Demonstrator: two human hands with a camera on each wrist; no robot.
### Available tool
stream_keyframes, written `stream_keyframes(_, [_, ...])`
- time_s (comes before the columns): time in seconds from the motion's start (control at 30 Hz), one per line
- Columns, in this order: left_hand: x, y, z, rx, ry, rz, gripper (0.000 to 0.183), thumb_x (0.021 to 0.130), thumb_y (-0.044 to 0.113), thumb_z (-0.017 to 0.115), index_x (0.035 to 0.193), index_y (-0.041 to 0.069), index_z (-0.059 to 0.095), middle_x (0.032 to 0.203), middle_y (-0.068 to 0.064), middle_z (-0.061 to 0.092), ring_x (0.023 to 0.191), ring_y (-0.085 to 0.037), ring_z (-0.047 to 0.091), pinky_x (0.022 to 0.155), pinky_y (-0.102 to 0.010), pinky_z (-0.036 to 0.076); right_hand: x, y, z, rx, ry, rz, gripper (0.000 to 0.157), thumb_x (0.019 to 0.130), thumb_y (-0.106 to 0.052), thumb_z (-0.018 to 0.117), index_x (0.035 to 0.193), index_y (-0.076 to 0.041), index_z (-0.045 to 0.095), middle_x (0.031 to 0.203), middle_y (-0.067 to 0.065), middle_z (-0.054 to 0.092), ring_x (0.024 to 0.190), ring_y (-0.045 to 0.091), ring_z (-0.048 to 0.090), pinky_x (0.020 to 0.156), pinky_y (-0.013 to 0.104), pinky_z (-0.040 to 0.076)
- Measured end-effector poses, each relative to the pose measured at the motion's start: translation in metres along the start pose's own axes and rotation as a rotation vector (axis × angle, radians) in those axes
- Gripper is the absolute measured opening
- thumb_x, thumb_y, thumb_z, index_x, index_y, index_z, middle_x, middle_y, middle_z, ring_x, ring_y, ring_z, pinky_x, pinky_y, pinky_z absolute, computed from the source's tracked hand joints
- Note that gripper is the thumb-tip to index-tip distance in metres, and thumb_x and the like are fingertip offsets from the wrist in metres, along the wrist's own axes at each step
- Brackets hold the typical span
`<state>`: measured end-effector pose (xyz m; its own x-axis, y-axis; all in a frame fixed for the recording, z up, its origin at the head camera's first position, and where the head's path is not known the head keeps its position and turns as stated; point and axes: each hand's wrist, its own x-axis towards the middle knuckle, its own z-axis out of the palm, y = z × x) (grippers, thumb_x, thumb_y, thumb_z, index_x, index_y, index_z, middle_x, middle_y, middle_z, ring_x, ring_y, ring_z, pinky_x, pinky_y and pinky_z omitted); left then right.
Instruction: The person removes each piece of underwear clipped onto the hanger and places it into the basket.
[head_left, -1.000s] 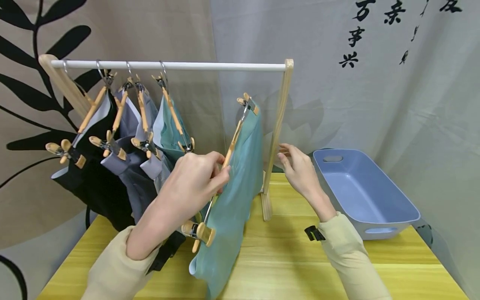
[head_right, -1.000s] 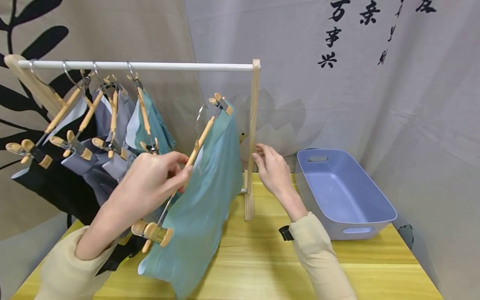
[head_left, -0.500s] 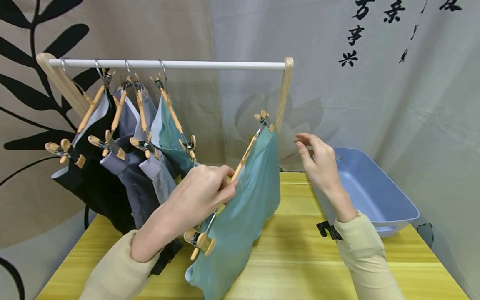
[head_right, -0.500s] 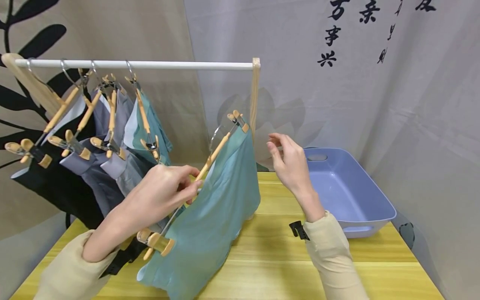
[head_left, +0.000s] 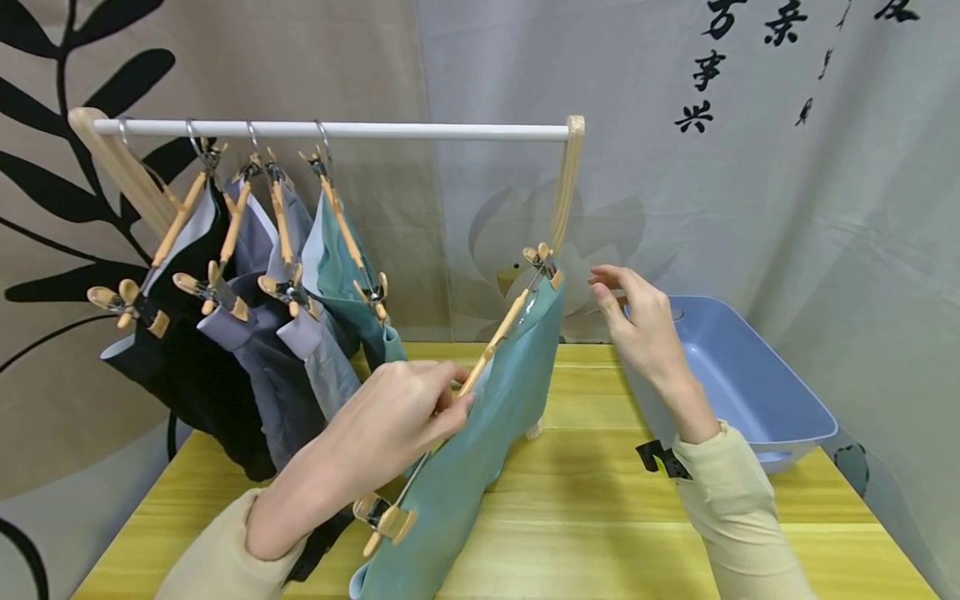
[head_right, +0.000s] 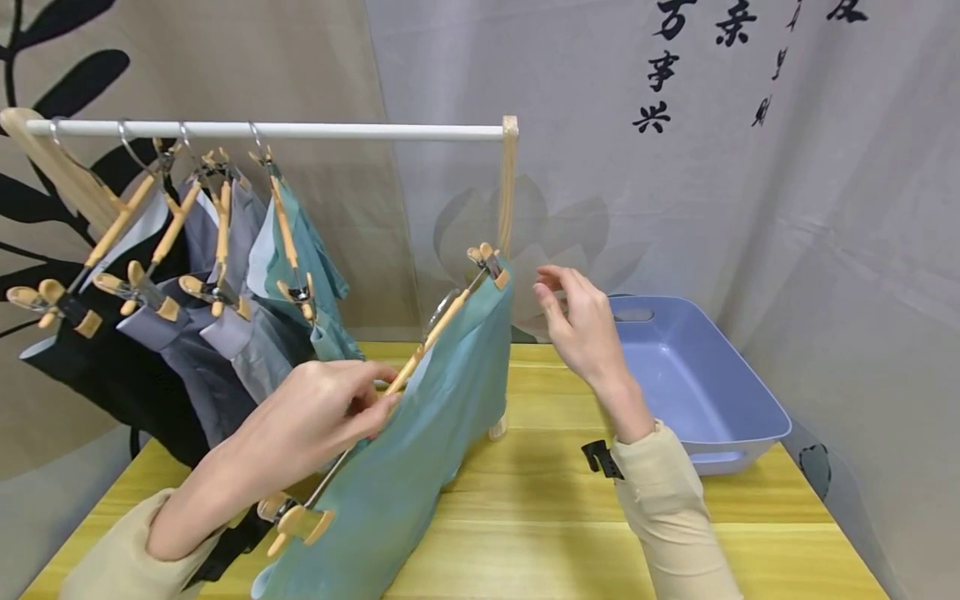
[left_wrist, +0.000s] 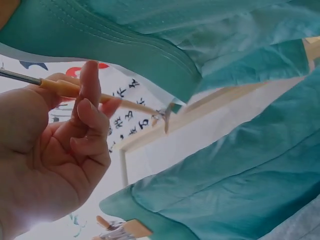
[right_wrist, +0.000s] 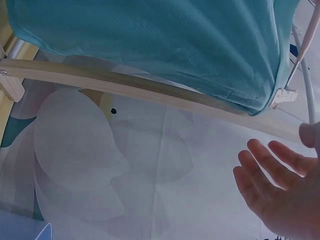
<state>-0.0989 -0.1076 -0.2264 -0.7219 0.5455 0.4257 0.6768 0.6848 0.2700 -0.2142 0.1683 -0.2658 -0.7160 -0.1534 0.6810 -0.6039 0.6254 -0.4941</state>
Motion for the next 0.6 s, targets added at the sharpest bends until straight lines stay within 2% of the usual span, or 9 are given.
stream_keyframes(0.13, [0.002, -0.004, 0.002, -0.050, -0.039, 0.060, 0.013, 0.092, 0.010, 0.057, 0.099, 0.006, 0.067, 0.063, 0.008, 0.055, 0.051, 0.004, 0.037, 0.046, -0.016, 0.036, 0.001, 0.002, -0.003, 0.019, 0.011, 0.008, 0.032, 0.099, -0.021, 0.049, 0.121, 0.002, 0.057, 0.113, 0.018, 0.066, 0.103, 0.030, 0.063, 0.085, 0.032, 0.048])
stream_keyframes(0.27, [0.007, -0.011, 0.004, -0.114, -0.097, 0.117, 0.014, 0.093, 0.010, 0.056, 0.100, 0.005, 0.066, 0.061, 0.008, 0.055, 0.049, 0.005, 0.036, 0.047, -0.016, 0.037, 0.001, 0.004, -0.008, 0.056, -0.016, 0.016, 0.032, 0.099, -0.020, 0.049, 0.123, 0.001, 0.057, 0.116, 0.018, 0.065, 0.107, 0.029, 0.061, 0.086, 0.019, 0.044])
stream_keyframes(0.37, [0.012, -0.016, 0.007, -0.170, -0.141, 0.158, 0.015, 0.094, 0.010, 0.056, 0.103, 0.003, 0.065, 0.061, 0.008, 0.058, 0.049, 0.007, 0.036, 0.048, -0.016, 0.038, 0.001, 0.005, -0.013, 0.079, -0.066, 0.032, 0.034, 0.099, -0.020, 0.049, 0.126, -0.001, 0.056, 0.120, 0.018, 0.064, 0.109, 0.030, 0.060, 0.088, 0.019, 0.043])
stream_keyframes(0.47, [0.015, -0.019, 0.009, -0.212, -0.171, 0.202, 0.016, 0.095, 0.011, 0.055, 0.105, 0.002, 0.064, 0.063, 0.008, 0.060, 0.050, 0.008, 0.038, 0.050, -0.016, 0.040, 0.001, 0.006, -0.019, 0.084, -0.136, 0.075, 0.036, 0.100, -0.024, 0.047, 0.129, -0.004, 0.055, 0.123, 0.016, 0.063, 0.105, 0.029, 0.062, 0.084, 0.022, 0.045])
stream_keyframes(0.6, [0.020, -0.022, 0.011, -0.238, -0.202, 0.247, 0.019, 0.095, 0.012, 0.054, 0.108, 0.001, 0.063, 0.066, 0.006, 0.064, 0.051, 0.008, 0.041, 0.052, -0.015, 0.041, -0.001, 0.006, -0.026, 0.161, -0.230, 0.134, 0.035, 0.101, -0.028, 0.043, 0.124, -0.006, 0.058, 0.116, 0.007, 0.066, 0.088, 0.016, 0.061, 0.073, 0.019, 0.045])
